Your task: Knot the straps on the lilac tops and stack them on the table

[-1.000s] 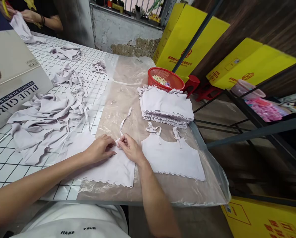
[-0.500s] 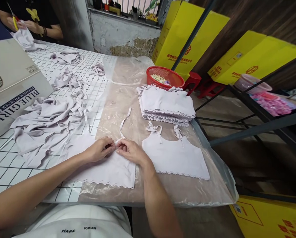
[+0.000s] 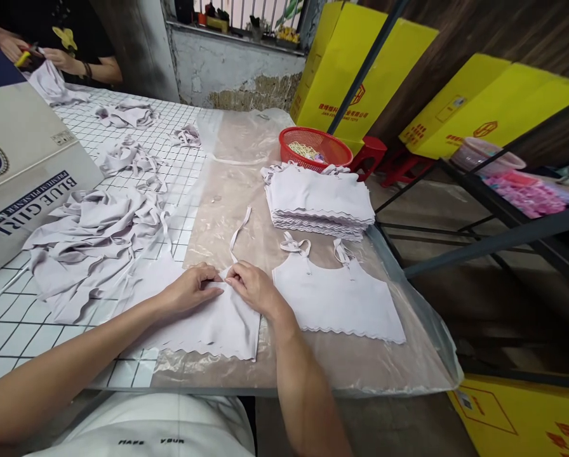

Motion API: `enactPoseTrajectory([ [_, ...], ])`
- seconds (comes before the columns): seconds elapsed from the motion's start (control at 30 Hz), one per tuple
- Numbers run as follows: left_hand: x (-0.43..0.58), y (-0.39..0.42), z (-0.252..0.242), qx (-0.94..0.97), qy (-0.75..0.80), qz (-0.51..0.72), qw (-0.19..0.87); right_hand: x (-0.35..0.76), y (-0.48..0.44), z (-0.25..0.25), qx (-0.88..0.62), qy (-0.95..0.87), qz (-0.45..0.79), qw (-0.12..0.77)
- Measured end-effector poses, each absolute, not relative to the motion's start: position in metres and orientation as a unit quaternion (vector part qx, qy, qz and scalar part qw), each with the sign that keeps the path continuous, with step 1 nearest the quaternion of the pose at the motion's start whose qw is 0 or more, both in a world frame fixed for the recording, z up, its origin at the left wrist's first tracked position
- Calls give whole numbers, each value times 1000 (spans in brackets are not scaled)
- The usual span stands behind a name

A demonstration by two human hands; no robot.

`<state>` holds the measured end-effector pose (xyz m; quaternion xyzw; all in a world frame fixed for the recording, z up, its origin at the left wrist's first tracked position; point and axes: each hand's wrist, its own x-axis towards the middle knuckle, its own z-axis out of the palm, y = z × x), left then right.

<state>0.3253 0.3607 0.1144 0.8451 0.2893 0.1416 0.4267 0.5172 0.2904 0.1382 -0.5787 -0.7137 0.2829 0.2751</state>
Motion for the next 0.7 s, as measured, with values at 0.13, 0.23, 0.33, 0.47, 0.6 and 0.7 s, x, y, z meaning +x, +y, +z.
enactPoseTrajectory([
  [0.13, 324, 360, 111, 837, 317, 158, 417, 518, 292, 135, -589, -705, 249, 305],
  [0.23, 322, 356, 106, 851, 359, 201, 325, 526, 292, 125, -621, -695, 185, 313],
  [0.33, 322, 354, 104, 855, 373, 215, 288, 536, 296, 112, -664, -677, 135, 286],
  [0.47, 328, 351, 108, 862, 374, 152, 308, 536, 296, 111, -658, -695, 186, 223],
  [0.6, 332, 351, 115, 834, 357, 142, 397, 528, 295, 127, -633, -679, 289, 236],
  [0.7, 333, 368, 133, 690, 338, 106, 631, 530, 308, 136, -624, -633, 370, 271],
])
